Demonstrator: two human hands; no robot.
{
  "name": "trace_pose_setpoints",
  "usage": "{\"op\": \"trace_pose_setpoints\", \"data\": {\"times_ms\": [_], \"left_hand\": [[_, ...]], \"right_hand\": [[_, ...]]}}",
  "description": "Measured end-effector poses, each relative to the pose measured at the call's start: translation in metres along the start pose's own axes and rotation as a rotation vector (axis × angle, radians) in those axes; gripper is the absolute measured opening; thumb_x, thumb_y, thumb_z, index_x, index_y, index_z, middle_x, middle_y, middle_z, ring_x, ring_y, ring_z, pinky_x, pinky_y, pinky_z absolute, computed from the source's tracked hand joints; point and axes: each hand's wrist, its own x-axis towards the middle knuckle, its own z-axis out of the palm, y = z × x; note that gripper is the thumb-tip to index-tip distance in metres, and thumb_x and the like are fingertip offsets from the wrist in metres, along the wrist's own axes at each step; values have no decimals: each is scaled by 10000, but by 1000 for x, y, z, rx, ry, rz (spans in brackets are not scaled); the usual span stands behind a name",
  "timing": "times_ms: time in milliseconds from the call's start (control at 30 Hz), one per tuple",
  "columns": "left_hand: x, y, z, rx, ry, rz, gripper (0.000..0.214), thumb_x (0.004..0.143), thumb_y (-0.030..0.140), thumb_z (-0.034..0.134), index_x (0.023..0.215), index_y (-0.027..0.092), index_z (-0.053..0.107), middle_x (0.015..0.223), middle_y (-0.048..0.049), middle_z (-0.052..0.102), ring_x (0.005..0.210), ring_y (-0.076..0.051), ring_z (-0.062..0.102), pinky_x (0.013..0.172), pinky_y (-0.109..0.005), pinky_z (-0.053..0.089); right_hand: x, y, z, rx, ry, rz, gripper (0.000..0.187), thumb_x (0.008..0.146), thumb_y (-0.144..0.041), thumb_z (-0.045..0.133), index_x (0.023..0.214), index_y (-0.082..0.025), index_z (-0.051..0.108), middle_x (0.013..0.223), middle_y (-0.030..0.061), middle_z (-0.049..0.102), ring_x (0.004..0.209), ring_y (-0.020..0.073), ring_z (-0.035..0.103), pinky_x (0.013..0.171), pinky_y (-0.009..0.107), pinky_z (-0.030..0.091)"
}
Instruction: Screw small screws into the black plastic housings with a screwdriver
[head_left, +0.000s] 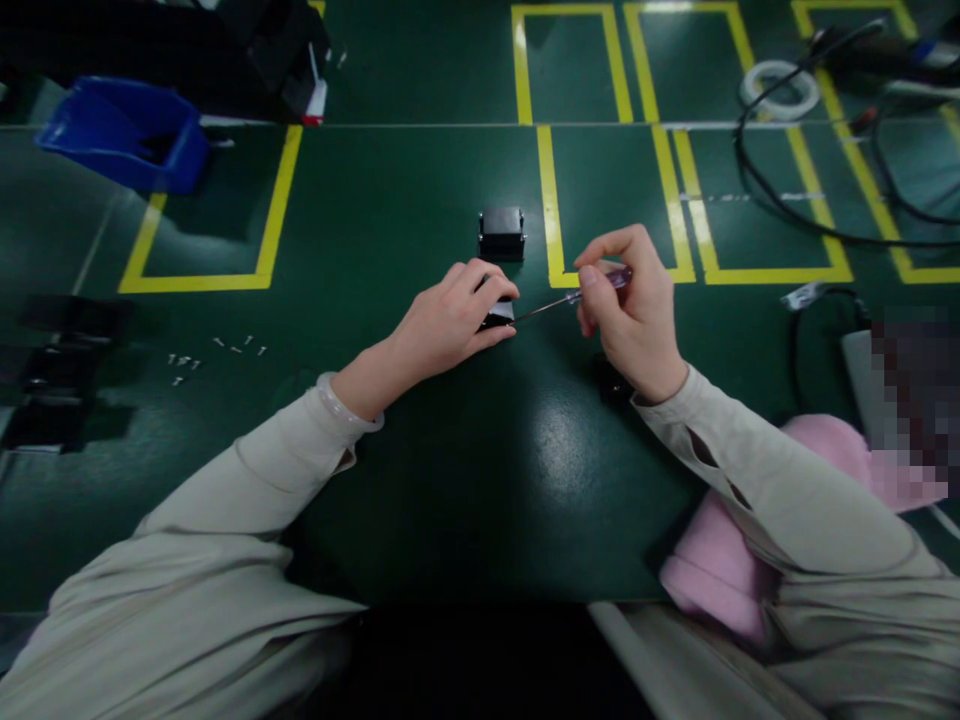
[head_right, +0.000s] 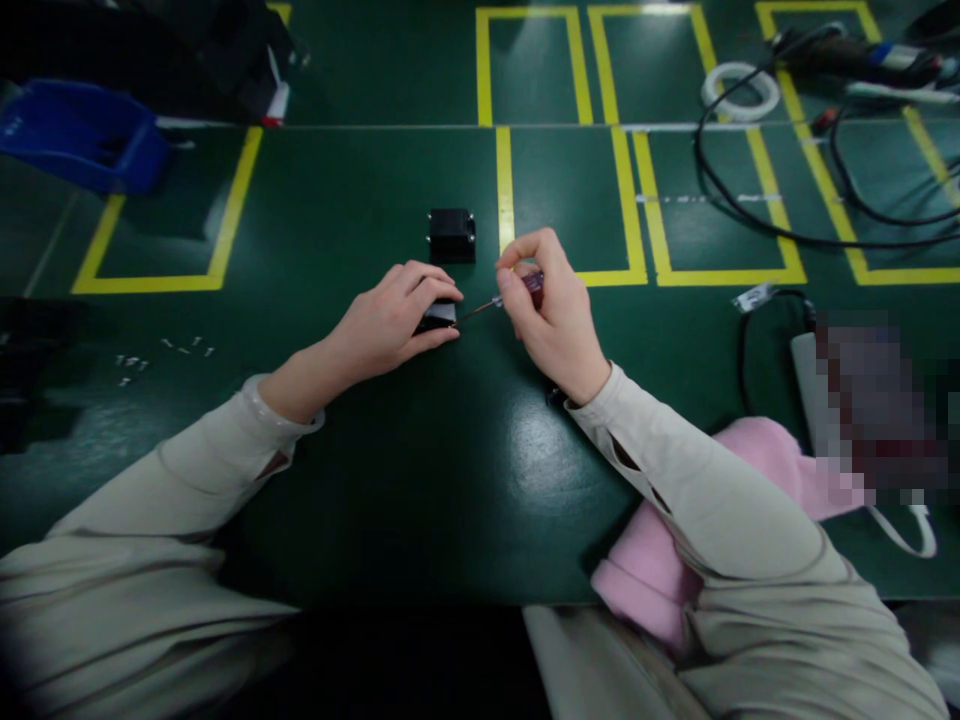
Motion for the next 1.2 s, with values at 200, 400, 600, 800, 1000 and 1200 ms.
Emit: {"op": "trace_pose_setpoints", "data": {"times_ms": [200, 400, 600, 800, 1000, 1200], "left_hand": [[0, 2, -1, -2, -6, -7, 381, 949, 333, 640, 1274, 176, 517, 1323, -139, 567, 1150, -285, 563, 882, -412, 550], [-1, 2, -1, 3, -3, -6, 381, 950, 330, 636, 1277, 176, 517, 1319, -135, 566, 1154, -280, 559, 879, -402, 547], [-1, 2, 0, 9, 1, -7, 370, 960, 342, 625, 1273, 175, 522, 1317, -132, 569, 1165, -282, 561, 901, -409, 546], [-1, 2, -1, 17, -3, -10, 377, 956, 339, 628, 1277, 175, 517, 1316, -136, 567, 1156, -283, 567, 861, -398, 555], [-1, 3, -1, 20, 2, -9, 377, 958, 340, 626, 1279, 172, 520, 1315, -137, 571, 1159, -286, 570, 876, -407, 557], [-1, 2, -1, 9, -2, -8, 384, 956, 336, 625, 1286, 174, 516, 1323, -139, 565, 1155, -288, 568, 876, -413, 555]], "right_hand": [[1, 2, 0, -39, 3, 17, 251, 1009, -516, 508, 967, -269, 519, 589, -80, 462, 421, 71, 437, 417, 277, 337], [0, 3, -1, -27, -13, 8, 289, 1003, -563, 491, 1037, -277, 520, 597, -82, 440, 438, 81, 443, 436, 284, 362], [1, 3, 0, -23, 10, 10, 249, 1006, -517, 512, 983, -269, 518, 654, -63, 483, 439, 63, 435, 428, 269, 349], [1, 7, 0, -26, 16, -9, 240, 995, -505, 536, 1043, -270, 528, 802, -21, 577, 521, 73, 481, 479, 276, 408], [0, 8, -1, -51, 0, 8, 266, 1000, -526, 515, 985, -268, 579, 662, -46, 504, 482, 74, 457, 477, 268, 403], [1, 6, -1, -37, 4, 4, 297, 996, -555, 503, 1012, -264, 557, 757, -23, 557, 519, 73, 473, 469, 268, 400]]}}
